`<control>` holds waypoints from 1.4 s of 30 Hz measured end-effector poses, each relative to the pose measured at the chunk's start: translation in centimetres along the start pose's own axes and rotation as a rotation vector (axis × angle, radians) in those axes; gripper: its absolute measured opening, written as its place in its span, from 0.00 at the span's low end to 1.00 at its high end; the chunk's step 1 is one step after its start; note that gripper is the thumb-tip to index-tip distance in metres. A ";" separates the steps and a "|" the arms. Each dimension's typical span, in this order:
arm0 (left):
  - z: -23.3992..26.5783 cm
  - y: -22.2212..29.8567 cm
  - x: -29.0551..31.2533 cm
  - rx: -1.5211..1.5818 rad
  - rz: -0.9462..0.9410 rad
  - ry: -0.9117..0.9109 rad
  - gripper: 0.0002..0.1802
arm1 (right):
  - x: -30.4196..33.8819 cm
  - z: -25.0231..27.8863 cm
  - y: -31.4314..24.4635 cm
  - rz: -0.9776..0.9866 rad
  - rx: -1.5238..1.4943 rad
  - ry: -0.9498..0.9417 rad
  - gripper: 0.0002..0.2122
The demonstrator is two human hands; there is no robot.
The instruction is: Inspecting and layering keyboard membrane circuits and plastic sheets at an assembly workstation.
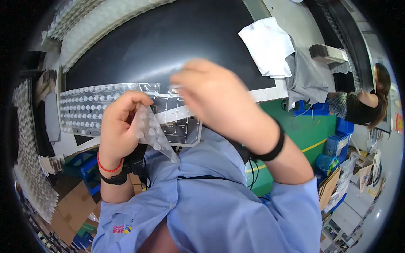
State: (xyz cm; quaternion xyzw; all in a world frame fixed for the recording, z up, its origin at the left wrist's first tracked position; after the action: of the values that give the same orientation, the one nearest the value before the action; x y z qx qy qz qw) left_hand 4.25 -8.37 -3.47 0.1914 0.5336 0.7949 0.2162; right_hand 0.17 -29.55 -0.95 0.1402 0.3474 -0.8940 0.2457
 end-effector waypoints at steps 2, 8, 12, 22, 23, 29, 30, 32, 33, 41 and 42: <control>-0.2 -0.1 -0.2 -0.017 -0.008 0.000 0.11 | -1.2 -2.2 -0.6 0.046 -0.018 -0.045 0.12; 0.3 -0.3 0.2 -0.039 -0.046 0.035 0.11 | 1.9 1.3 1.1 -0.080 0.054 -0.036 0.12; 0.1 0.2 0.0 -0.032 -0.025 0.013 0.11 | -0.8 -1.9 -0.7 0.024 -0.047 -0.062 0.11; -0.1 0.2 0.0 -0.042 -0.033 0.030 0.11 | 0.9 0.1 -0.7 -0.013 -0.015 -0.002 0.09; -0.1 0.0 0.0 -0.042 -0.031 0.022 0.11 | 1.0 -0.9 -0.6 -0.005 -0.026 -0.022 0.10; 0.2 -0.1 0.2 -0.098 -0.044 0.011 0.11 | 4.5 3.1 0.7 -0.177 0.127 -0.037 0.08; 0.0 -0.1 0.3 -0.083 -0.042 0.019 0.11 | 3.6 3.0 0.3 -0.153 0.072 -0.024 0.08; -0.2 0.1 0.1 -0.071 -0.043 0.028 0.11 | 1.7 1.0 -0.4 -0.008 0.009 0.011 0.09; -0.1 0.0 0.1 -0.049 -0.044 0.029 0.12 | 1.4 -0.4 -0.9 -0.001 -0.034 -0.029 0.10; 0.3 -0.2 0.3 -0.042 -0.063 -0.004 0.12 | 3.7 5.3 0.9 -0.204 0.098 0.000 0.08; 0.2 -0.2 0.3 -0.041 -0.054 0.004 0.12 | 2.3 5.1 0.8 -0.177 0.085 0.052 0.08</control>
State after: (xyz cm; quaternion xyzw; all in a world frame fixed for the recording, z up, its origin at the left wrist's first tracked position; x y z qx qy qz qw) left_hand 4.18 -7.99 -3.61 0.1710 0.5226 0.7999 0.2404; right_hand -1.73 -34.40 1.33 0.1426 0.3263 -0.9223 0.1505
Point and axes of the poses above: each hand's wrist, its own x-axis away from the middle knuckle, its own z-axis out of the back of the hand, y = z × x, the point moved 3 cm from there along -x, towards the middle knuckle, and after that the axes turned 7 degrees about z, right-handed, at the moved point
